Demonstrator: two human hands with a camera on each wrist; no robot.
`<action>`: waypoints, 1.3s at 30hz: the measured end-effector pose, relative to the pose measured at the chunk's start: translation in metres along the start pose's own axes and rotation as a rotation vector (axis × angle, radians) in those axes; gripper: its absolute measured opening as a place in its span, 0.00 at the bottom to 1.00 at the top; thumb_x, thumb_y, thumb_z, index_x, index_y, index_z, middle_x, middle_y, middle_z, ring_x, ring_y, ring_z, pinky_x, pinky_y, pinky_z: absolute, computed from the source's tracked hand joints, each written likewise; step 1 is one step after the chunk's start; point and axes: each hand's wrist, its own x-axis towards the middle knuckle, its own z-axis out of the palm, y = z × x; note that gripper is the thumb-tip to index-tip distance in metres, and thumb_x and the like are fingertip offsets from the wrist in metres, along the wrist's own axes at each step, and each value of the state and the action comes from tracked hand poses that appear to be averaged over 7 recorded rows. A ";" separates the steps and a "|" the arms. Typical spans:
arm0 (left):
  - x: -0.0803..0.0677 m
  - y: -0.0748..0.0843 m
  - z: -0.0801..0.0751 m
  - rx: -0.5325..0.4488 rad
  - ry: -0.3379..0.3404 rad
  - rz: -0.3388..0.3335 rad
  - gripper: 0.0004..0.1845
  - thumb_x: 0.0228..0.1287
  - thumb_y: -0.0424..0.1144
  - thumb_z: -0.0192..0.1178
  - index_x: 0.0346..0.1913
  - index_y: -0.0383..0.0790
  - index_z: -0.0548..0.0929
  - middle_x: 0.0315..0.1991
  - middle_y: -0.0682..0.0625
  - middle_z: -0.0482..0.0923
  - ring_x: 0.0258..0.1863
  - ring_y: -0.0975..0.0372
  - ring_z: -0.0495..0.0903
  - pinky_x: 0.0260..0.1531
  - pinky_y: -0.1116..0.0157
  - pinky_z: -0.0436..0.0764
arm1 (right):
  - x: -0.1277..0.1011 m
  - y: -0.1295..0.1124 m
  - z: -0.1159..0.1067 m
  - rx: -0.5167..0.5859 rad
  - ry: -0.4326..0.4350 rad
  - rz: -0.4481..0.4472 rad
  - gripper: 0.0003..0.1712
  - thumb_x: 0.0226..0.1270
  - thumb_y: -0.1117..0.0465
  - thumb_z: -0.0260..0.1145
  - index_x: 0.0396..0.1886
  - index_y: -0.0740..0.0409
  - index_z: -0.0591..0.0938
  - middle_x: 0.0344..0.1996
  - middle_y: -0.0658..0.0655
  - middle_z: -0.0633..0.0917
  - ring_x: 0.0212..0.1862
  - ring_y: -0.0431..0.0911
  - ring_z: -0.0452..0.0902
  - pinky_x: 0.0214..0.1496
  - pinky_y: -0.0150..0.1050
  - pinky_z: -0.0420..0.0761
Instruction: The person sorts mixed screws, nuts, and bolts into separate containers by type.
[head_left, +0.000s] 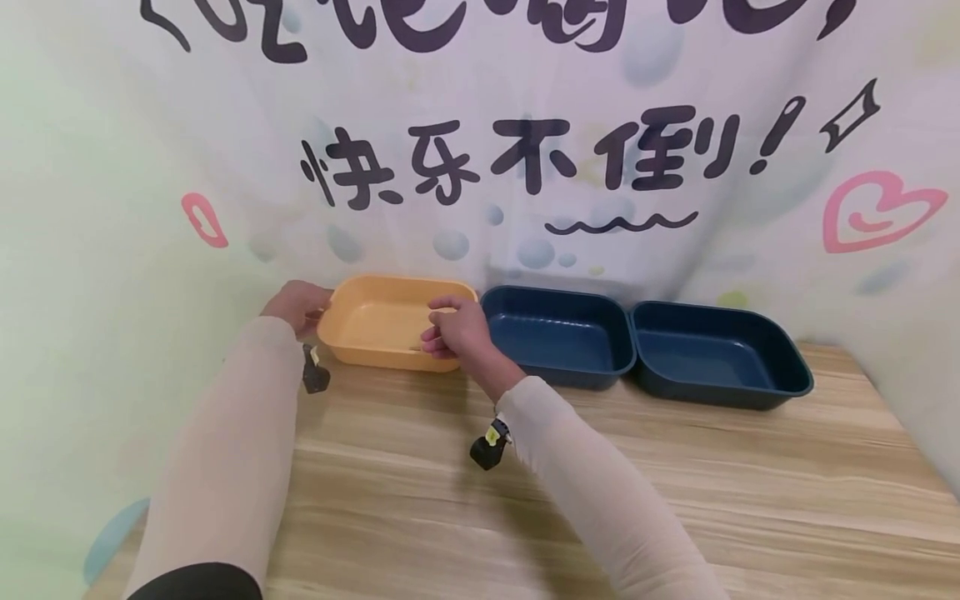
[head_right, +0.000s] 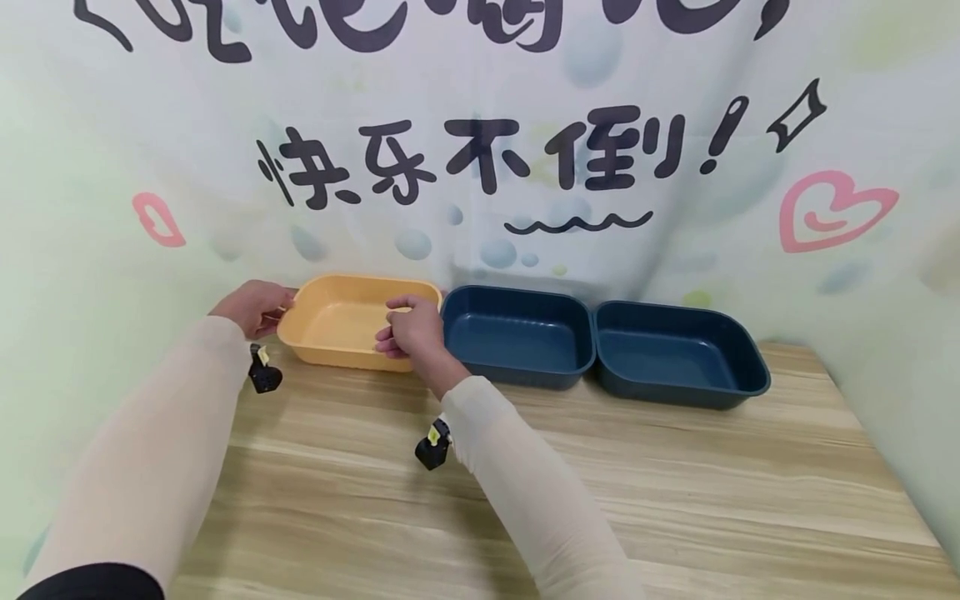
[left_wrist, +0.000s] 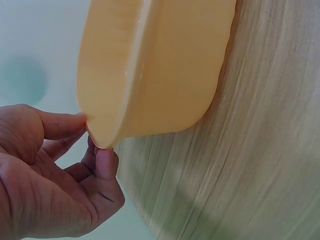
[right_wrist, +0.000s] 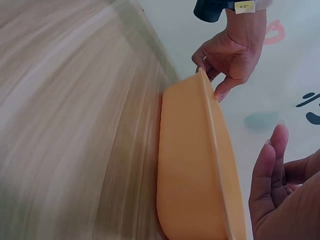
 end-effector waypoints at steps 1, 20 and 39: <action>-0.001 0.000 0.000 0.008 -0.002 0.003 0.28 0.65 0.40 0.56 0.66 0.34 0.71 0.64 0.37 0.69 0.53 0.52 0.77 0.51 0.63 0.81 | 0.000 0.000 0.000 0.001 -0.002 -0.001 0.12 0.72 0.64 0.58 0.53 0.53 0.79 0.20 0.58 0.83 0.16 0.44 0.79 0.20 0.34 0.81; -0.009 0.001 -0.001 -0.029 -0.018 0.022 0.28 0.64 0.39 0.55 0.67 0.33 0.70 0.63 0.36 0.70 0.51 0.53 0.78 0.41 0.67 0.83 | -0.003 0.010 -0.054 -0.243 -0.135 0.064 0.18 0.70 0.60 0.61 0.57 0.60 0.79 0.20 0.56 0.83 0.17 0.43 0.79 0.23 0.34 0.82; -0.009 0.001 0.001 -0.058 0.023 0.012 0.27 0.63 0.37 0.55 0.66 0.34 0.72 0.60 0.38 0.73 0.39 0.59 0.81 0.39 0.68 0.84 | -0.030 0.038 -0.103 -0.413 -0.210 0.105 0.13 0.67 0.61 0.65 0.49 0.61 0.84 0.17 0.57 0.81 0.14 0.43 0.75 0.22 0.35 0.81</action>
